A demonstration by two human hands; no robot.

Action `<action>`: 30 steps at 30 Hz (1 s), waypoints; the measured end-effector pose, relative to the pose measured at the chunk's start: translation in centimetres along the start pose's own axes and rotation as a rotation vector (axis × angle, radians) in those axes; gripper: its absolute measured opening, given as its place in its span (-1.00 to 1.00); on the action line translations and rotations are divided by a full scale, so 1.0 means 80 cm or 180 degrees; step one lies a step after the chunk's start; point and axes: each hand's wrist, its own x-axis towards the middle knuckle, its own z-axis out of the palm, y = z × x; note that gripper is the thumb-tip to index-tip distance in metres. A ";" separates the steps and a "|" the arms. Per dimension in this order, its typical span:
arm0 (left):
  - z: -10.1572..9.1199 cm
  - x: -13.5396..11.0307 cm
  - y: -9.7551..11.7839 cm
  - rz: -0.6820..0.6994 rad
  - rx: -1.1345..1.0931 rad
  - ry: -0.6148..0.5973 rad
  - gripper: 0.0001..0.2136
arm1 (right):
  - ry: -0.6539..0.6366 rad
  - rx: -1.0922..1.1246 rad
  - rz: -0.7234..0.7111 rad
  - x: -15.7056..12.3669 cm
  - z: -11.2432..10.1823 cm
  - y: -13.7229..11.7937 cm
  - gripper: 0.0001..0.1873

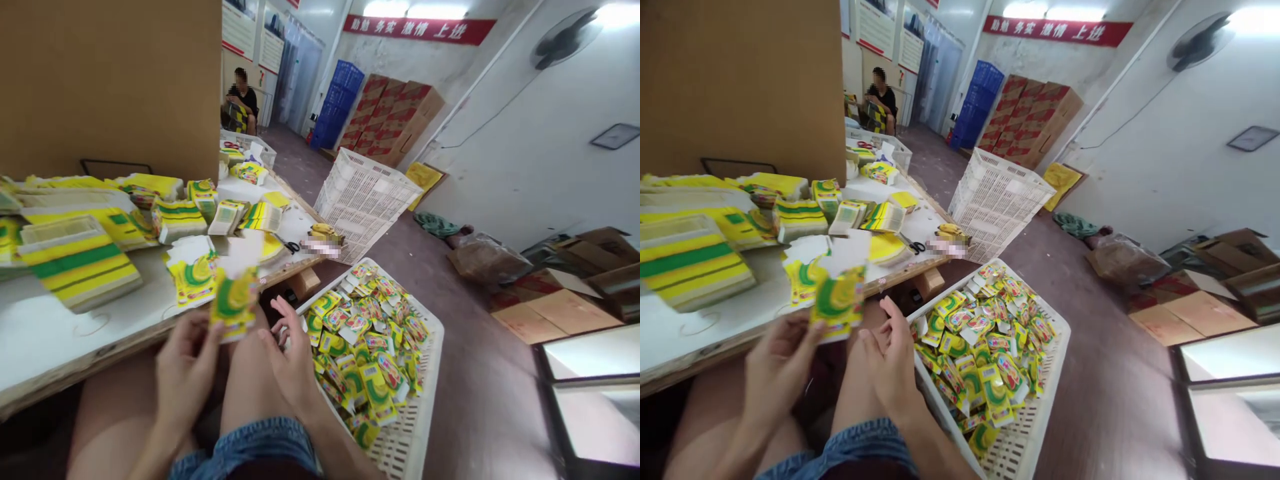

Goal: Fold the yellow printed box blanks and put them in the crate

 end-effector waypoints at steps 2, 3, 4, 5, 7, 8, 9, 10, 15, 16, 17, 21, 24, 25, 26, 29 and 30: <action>0.015 -0.029 0.002 -0.0136 -0.0272 -0.0394 -0.78 | -0.0168 0.0639 0.0370 -0.005 0.009 0.002 -0.61; 0.019 -0.038 0.002 -0.0212 -0.0363 -0.0528 -0.78 | -0.0295 0.0866 0.0523 -0.007 0.011 0.005 -0.66; 0.021 -0.042 0.001 -0.0283 -0.0490 -0.0683 -0.77 | -0.0429 0.1016 0.0636 -0.010 0.010 0.009 -0.69; 0.020 -0.044 0.000 -0.0364 -0.0664 -0.0829 -0.73 | -0.0570 0.1116 0.0722 -0.012 0.009 0.012 -0.69; 0.014 -0.042 -0.003 -0.0561 -0.1168 -0.1225 -0.63 | -0.0881 0.1331 0.0912 -0.018 0.006 0.018 -0.64; 0.011 -0.040 -0.006 -0.0667 -0.1456 -0.1442 -0.58 | -0.1046 0.1476 0.1021 -0.022 0.005 0.020 -0.61; 0.008 -0.038 -0.008 -0.0768 -0.1722 -0.1648 -0.53 | -0.1181 0.1625 0.1130 -0.025 0.004 0.021 -0.58; 0.005 -0.037 -0.010 -0.0854 -0.1940 -0.1815 -0.50 | -0.1269 0.1751 0.1223 -0.029 0.005 0.021 -0.56; 0.009 -0.039 -0.012 -0.1172 -0.2382 -0.1825 -0.47 | -0.1015 0.1683 0.1244 -0.038 0.008 0.021 -0.52; 0.012 -0.040 -0.012 -0.1225 -0.2400 -0.1743 -0.50 | -0.0867 0.1572 0.1185 -0.039 0.008 0.022 -0.53; 0.015 -0.041 -0.012 -0.1271 -0.2413 -0.1661 -0.53 | -0.0749 0.1435 0.1127 -0.040 0.007 0.023 -0.56; 0.021 -0.044 -0.009 -0.1440 -0.2538 -0.1450 -0.58 | -0.0646 0.0607 0.0961 -0.042 0.000 0.027 -0.71; 0.020 -0.046 -0.002 -0.1746 -0.2737 -0.1427 -0.56 | -0.0139 -0.0255 0.0377 -0.041 -0.010 0.025 -0.76; 0.020 -0.047 0.001 -0.1895 -0.2763 -0.1459 -0.56 | 0.0014 -0.0498 0.0047 -0.039 -0.014 0.023 -0.74; 0.019 -0.048 0.005 -0.2042 -0.2760 -0.1506 -0.56 | 0.0051 -0.0674 -0.0285 -0.038 -0.018 0.021 -0.69; 0.019 -0.052 0.011 -0.2403 -0.2725 -0.1650 -0.59 | -0.0458 -0.0833 -0.0892 -0.032 -0.026 0.012 -0.52; 0.019 -0.053 0.011 -0.2485 -0.2733 -0.1678 -0.59 | -0.0626 -0.0806 -0.0950 -0.030 -0.028 0.009 -0.55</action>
